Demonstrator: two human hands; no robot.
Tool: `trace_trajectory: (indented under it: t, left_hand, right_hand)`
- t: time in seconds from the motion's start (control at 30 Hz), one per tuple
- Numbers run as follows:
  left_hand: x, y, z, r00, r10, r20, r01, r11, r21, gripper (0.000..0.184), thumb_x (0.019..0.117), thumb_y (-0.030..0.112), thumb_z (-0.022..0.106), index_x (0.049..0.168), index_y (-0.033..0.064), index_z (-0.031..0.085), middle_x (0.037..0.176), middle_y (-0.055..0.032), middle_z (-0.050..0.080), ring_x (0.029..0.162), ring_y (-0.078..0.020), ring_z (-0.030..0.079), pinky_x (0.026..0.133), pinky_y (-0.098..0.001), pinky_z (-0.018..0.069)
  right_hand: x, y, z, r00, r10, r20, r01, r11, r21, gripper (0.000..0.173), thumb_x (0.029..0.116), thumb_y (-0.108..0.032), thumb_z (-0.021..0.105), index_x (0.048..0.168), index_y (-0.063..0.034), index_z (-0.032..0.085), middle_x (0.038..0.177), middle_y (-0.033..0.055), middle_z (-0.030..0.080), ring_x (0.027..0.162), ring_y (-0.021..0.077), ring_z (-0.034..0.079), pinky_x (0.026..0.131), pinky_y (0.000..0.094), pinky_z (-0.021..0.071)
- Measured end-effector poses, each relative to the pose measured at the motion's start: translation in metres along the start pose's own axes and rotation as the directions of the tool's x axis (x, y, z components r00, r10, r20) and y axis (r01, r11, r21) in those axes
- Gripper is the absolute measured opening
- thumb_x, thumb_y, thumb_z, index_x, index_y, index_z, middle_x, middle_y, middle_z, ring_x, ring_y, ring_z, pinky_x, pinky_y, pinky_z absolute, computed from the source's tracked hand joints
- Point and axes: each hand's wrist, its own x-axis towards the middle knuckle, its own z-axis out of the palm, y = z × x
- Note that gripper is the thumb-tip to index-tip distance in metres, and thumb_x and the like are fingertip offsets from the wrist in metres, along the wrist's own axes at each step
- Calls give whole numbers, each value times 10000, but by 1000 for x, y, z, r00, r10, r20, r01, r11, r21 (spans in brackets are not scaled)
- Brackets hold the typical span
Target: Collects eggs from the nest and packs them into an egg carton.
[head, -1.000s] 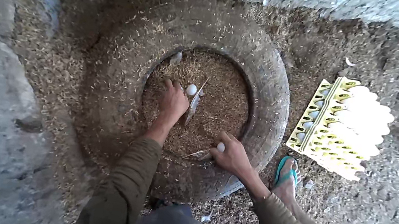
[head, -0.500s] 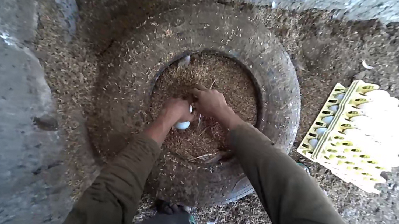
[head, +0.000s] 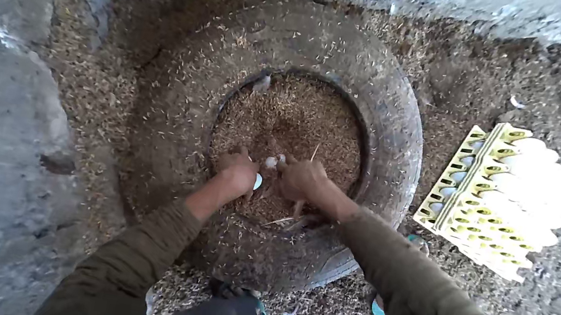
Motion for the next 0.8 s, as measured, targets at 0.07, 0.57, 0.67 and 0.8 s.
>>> trace_trajectory:
  t: [0.07, 0.57, 0.67, 0.8]
  left_hand:
    - [0, -5, 0, 999, 32, -15, -33, 998, -62, 670, 795, 460, 838, 1369, 175, 642, 1517, -296, 391, 1145, -485, 591, 906, -648, 499]
    - [9, -54, 22, 481, 409, -776, -380, -700, -604, 601, 753, 699, 746, 1001, 152, 730, 1234, -175, 703, 563, -136, 657, 435, -243, 518]
    - [14, -44, 36, 388, 318, -865, -275, -856, -438, 594, 734, 711, 741, 992, 177, 746, 1311, -189, 664, 549, -147, 642, 416, -239, 495]
    - [15, -33, 57, 405, 241, -882, -127, -941, -315, 617, 704, 765, 706, 1031, 244, 753, 1386, -161, 630, 484, -116, 582, 397, -219, 448]
  right_hand:
    - [-17, -2, 14, 999, 31, 25, -31, 999, -6, 522, 980, -270, 593, 1478, -140, 506, 1488, 190, 500, 1052, 450, 661, 796, 661, 531]
    - [-41, 5, 24, 979, 186, 88, -186, 982, 1, 631, 948, -290, 631, 1509, -105, 412, 1449, 257, 483, 1052, 471, 652, 783, 649, 535]
    - [-44, 3, 26, 990, 110, 91, -108, 994, -22, 538, 959, -249, 604, 1470, -156, 461, 1447, 180, 528, 1037, 449, 666, 742, 653, 534]
    - [-39, 46, 27, 998, -19, 68, -21, 840, 542, 607, 958, -260, 699, 1508, -158, 462, 1376, 175, 614, 1172, 355, 642, 969, 611, 512]
